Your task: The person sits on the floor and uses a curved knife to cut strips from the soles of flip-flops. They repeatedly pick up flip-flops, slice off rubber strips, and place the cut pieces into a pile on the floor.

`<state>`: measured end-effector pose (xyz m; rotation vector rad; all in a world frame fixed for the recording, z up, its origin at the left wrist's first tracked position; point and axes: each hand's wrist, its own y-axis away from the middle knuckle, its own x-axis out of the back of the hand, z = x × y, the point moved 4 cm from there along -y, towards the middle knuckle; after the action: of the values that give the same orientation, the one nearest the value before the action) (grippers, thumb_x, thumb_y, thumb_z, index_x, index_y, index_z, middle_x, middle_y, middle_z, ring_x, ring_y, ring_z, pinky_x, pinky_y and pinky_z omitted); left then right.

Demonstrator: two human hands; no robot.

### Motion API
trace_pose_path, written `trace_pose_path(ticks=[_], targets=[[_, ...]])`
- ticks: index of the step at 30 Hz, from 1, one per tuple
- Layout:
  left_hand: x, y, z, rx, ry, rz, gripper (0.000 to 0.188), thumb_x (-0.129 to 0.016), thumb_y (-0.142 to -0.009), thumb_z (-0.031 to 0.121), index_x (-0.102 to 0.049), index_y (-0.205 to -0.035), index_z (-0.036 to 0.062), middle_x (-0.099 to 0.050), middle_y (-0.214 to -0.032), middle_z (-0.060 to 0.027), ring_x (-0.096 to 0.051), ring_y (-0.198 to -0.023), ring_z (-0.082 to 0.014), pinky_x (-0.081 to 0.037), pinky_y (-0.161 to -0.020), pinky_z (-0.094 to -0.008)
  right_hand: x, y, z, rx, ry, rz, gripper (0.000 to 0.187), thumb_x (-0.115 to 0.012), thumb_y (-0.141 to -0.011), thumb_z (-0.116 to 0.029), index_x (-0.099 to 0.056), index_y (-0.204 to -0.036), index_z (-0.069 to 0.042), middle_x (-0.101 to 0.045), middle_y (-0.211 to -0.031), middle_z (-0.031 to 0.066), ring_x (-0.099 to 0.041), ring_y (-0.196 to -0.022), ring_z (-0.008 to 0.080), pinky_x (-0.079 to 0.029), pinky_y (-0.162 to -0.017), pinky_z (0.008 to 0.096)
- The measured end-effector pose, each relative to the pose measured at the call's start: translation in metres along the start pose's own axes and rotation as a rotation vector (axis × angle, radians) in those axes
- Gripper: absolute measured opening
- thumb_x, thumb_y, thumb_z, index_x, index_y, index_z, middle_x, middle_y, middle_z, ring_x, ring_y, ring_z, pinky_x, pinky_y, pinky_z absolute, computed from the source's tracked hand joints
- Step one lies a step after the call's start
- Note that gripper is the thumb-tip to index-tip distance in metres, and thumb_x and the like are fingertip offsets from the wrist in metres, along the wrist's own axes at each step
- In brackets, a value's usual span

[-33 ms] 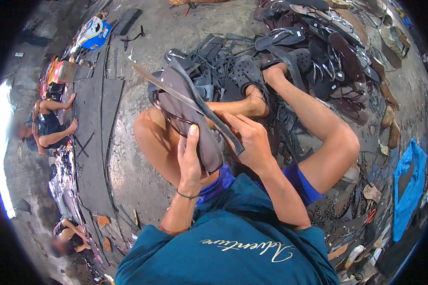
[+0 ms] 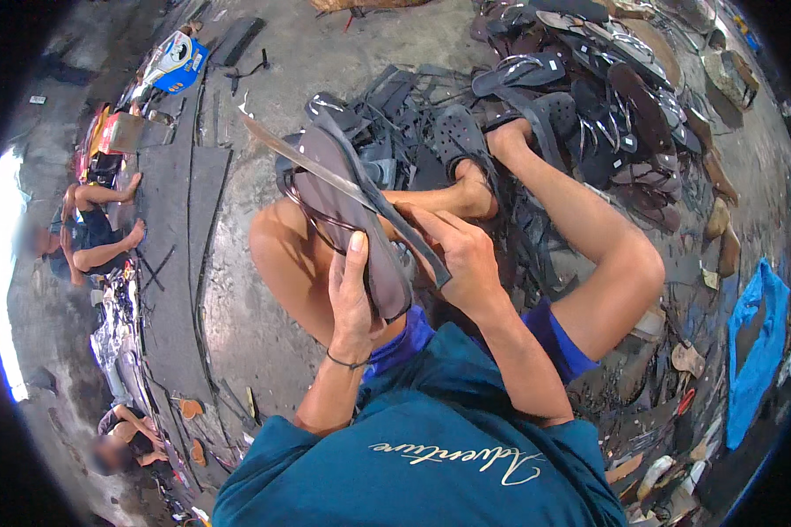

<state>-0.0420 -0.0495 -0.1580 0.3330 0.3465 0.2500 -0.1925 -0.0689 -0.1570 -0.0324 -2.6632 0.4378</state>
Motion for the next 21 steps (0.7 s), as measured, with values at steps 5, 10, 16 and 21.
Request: trace_pose_path(ticks=[5,10,16,21], targets=[[-0.002,-0.002,0.003,0.013,0.102,0.041,0.039,-0.056,-0.095,0.041,-0.058,-0.102,0.0029,-0.062,-0.081,-0.006,-0.062,-0.059,-0.0113,-0.052,-0.047,-0.0227,-0.008,-0.015,0.0,0.067,0.038,0.078,0.037,-0.063,-0.083,-0.011,-0.063,-0.121,-0.009,-0.068,-0.093,0.0142,-0.068,-0.076,0.0266,-0.053,-0.064,0.0335],[0.001,-0.001,0.001,0.053,0.148,0.025,0.038,-0.056,-0.096,0.041,-0.057,-0.099,0.0028,-0.062,-0.081,-0.006,-0.062,-0.058,-0.0114,-0.052,-0.045,-0.0225,-0.017,-0.031,0.006,0.012,0.111,0.023,0.04,-0.064,-0.082,-0.011,-0.063,-0.123,-0.012,-0.066,-0.086,0.011,-0.066,-0.071,0.0246,-0.052,-0.063,0.0329],[0.005,0.002,-0.003,0.096,0.142,0.039,0.041,-0.053,-0.096,0.044,-0.058,-0.09,0.003,-0.058,-0.067,-0.0065,-0.057,-0.049,-0.013,-0.048,-0.04,-0.0227,-0.022,-0.05,0.003,0.085,0.037,0.087,0.039,-0.065,-0.081,-0.011,-0.065,-0.12,-0.013,-0.066,-0.083,0.011,-0.065,-0.069,0.024,-0.051,-0.061,0.0334],[0.013,0.014,-0.01,0.059,0.051,0.049,0.046,-0.051,-0.096,0.047,-0.059,-0.087,0.0024,-0.055,-0.059,-0.0079,-0.053,-0.043,-0.0137,-0.044,-0.038,-0.0226,-0.033,-0.084,0.025,0.007,0.055,0.041,0.032,-0.062,-0.085,-0.014,-0.067,-0.116,-0.012,-0.069,-0.088,0.0167,-0.068,-0.074,0.0301,-0.053,-0.066,0.0359]])
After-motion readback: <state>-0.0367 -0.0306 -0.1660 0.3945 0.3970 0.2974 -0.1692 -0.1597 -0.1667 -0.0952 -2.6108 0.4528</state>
